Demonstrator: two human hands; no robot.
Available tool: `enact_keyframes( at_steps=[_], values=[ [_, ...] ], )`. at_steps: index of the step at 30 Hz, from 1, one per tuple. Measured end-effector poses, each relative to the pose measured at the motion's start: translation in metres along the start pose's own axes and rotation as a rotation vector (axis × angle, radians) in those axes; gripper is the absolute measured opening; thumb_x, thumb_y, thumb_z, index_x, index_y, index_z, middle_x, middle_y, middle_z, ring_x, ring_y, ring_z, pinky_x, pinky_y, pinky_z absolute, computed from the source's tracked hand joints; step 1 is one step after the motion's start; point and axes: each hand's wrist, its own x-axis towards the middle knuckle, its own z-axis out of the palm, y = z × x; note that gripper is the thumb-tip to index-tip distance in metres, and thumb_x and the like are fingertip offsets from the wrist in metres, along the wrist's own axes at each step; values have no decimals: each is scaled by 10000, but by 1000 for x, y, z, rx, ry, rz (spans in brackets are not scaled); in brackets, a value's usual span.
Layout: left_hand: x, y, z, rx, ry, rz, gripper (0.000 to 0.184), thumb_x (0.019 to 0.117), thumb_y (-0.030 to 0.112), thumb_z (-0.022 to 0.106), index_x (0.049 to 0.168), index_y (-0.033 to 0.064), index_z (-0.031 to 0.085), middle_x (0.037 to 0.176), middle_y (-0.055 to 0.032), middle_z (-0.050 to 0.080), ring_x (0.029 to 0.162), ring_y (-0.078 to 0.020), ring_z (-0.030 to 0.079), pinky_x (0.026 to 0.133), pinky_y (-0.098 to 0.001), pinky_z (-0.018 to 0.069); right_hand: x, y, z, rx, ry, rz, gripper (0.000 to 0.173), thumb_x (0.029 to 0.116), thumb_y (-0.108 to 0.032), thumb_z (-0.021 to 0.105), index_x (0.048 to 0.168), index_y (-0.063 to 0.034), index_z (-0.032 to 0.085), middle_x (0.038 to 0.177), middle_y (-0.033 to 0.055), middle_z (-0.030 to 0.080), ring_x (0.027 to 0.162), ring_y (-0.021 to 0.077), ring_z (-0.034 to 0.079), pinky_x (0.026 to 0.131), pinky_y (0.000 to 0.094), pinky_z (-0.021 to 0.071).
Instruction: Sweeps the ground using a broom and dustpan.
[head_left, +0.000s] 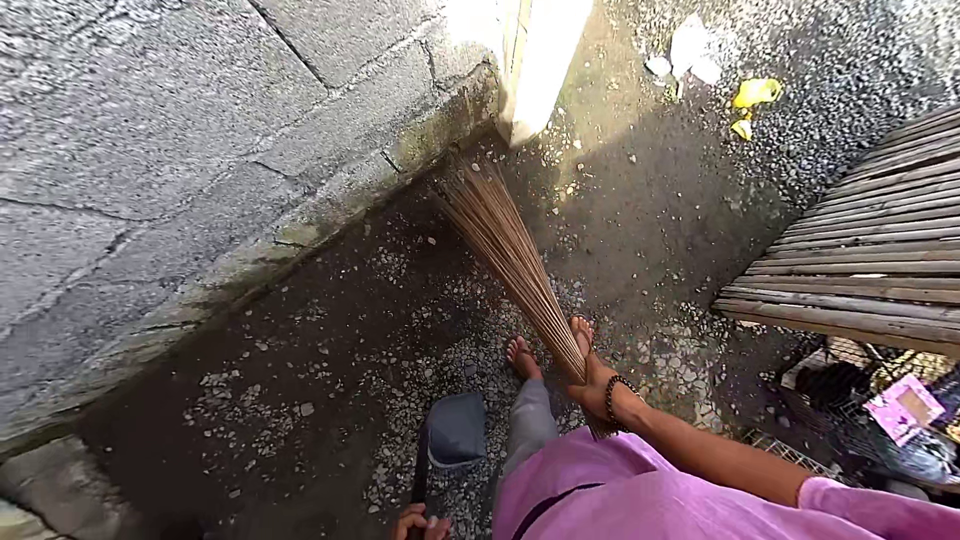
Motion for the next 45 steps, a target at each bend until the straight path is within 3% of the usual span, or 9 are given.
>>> enact_keyframes(
  at_steps=[3, 6, 11, 19, 26, 30, 34, 38, 45],
  values=[
    [1, 9, 8, 40, 7, -29, 217, 872, -64, 626, 1011, -165, 494, 1277, -247, 539, 830, -192, 747, 747, -360, 660, 17, -32, 33, 179, -41, 15, 804, 884, -336, 777, 1467, 17, 350, 1235, 246, 619, 1124, 351, 649, 962, 529, 521],
    [0, 17, 9, 54, -21, -18, 215, 869, -81, 619, 1019, -158, 486, 1279, -232, 532, 845, -191, 748, 757, -360, 663, 52, -94, 45, 216, -254, -67, 658, 918, -327, 733, 1411, 22, 473, 1222, 219, 628, 1077, 304, 647, 927, 497, 529],
    [1, 21, 6, 23, -58, 22, 181, 877, -63, 601, 997, -115, 476, 1277, -187, 554, 818, -170, 750, 750, -363, 665, 42, -135, 40, 487, -588, -335, 310, 975, -226, 662, 1193, -25, 570, 928, 76, 609, 764, 141, 605, 708, 348, 532],
    [19, 34, 2, 87, -82, -9, 184, 890, -107, 575, 1047, -103, 480, 1233, -144, 582, 777, -152, 749, 728, -342, 667, -51, 34, -16, 736, -511, -375, 354, 908, -235, 648, 1199, -63, 545, 773, 32, 661, 616, 128, 657, 586, 308, 580],
    [44, 37, 0, 190, -171, 36, 239, 835, -116, 626, 1048, -101, 518, 1248, -165, 585, 769, -161, 744, 695, -343, 667, -93, 147, -11, 1140, -19, -104, 280, 920, -160, 633, 1155, -67, 513, 698, 29, 639, 557, 139, 648, 541, 297, 583],
    [49, 52, 9, 206, -203, 53, 237, 837, -125, 612, 1051, -106, 512, 1269, -183, 575, 771, -188, 750, 690, -358, 669, -39, 178, -12, 799, 241, 133, 518, 853, -157, 764, 1266, 17, 505, 935, 151, 639, 761, 230, 654, 702, 411, 564],
    [44, 61, 16, 221, -216, 92, 229, 828, -136, 625, 1028, -96, 520, 1281, -177, 574, 791, -183, 752, 700, -360, 671, 4, 176, -22, 127, -7, 303, 903, 864, -301, 789, 1535, 33, 285, 1392, 291, 548, 1259, 406, 590, 1028, 587, 481],
    [35, 72, 26, 218, -222, 136, 224, 833, -124, 624, 1015, -65, 507, 1273, -145, 581, 791, -168, 751, 707, -347, 670, -2, 164, -5, -328, -188, -18, 764, 852, -248, 794, 1422, 93, 415, 1270, 354, 586, 1172, 503, 610, 938, 671, 496],
    [-2, 68, 58, 247, -170, 174, 204, 848, -113, 604, 1017, -68, 498, 1282, -159, 560, 780, -171, 744, 707, -348, 667, -35, 231, -11, -336, -124, -140, 785, 847, -305, 801, 1471, -29, 414, 1208, 319, 629, 1101, 517, 632, 885, 693, 499]
  ],
)
